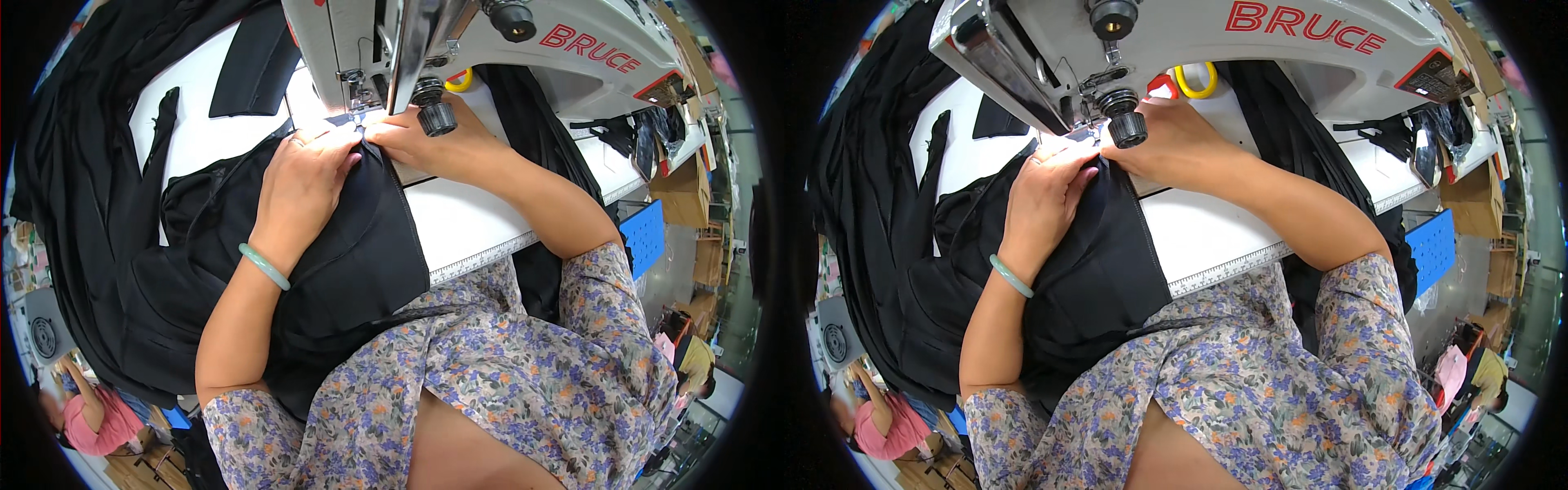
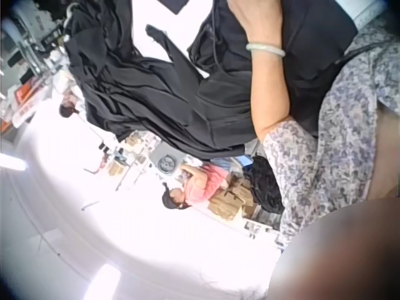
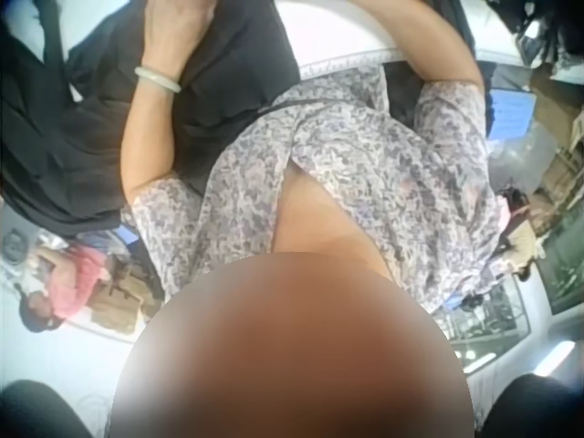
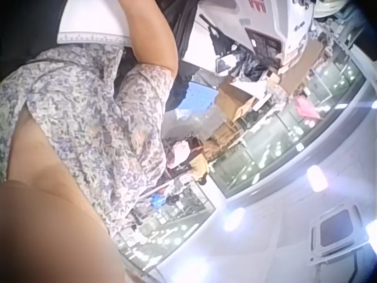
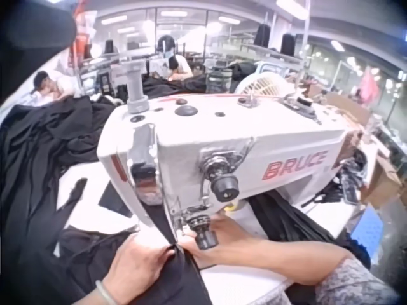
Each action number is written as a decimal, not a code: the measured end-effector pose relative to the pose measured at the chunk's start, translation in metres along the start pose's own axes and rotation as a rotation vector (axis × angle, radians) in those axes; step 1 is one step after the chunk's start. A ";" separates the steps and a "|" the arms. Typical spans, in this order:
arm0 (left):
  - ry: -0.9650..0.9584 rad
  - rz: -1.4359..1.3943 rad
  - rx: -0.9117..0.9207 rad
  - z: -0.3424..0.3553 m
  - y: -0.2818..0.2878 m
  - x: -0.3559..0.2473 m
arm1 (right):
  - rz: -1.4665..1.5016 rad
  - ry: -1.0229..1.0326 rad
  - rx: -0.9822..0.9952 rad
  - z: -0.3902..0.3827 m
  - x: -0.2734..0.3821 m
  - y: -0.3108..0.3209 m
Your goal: Sewing zippers onto black garments using an industrial sewing machine.
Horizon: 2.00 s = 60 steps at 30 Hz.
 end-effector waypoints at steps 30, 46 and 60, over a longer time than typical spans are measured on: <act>-0.077 -0.067 0.018 0.000 0.000 0.006 | -0.157 0.132 -0.076 -0.004 0.007 0.007; -0.234 0.042 0.092 -0.015 -0.004 -0.001 | 0.218 -0.175 0.007 -0.011 -0.026 -0.001; -0.146 0.032 0.140 -0.007 -0.005 -0.008 | 0.029 0.037 -0.047 -0.006 0.004 0.014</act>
Point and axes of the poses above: each hand's wrist, its own z-axis towards the middle knuckle, its own y-axis out of the back of the hand, x = y × z, the point moved 8 cm from there along z, towards the middle knuckle, and after that the axes turned 2 degrees about -x, right-handed, at the moved point
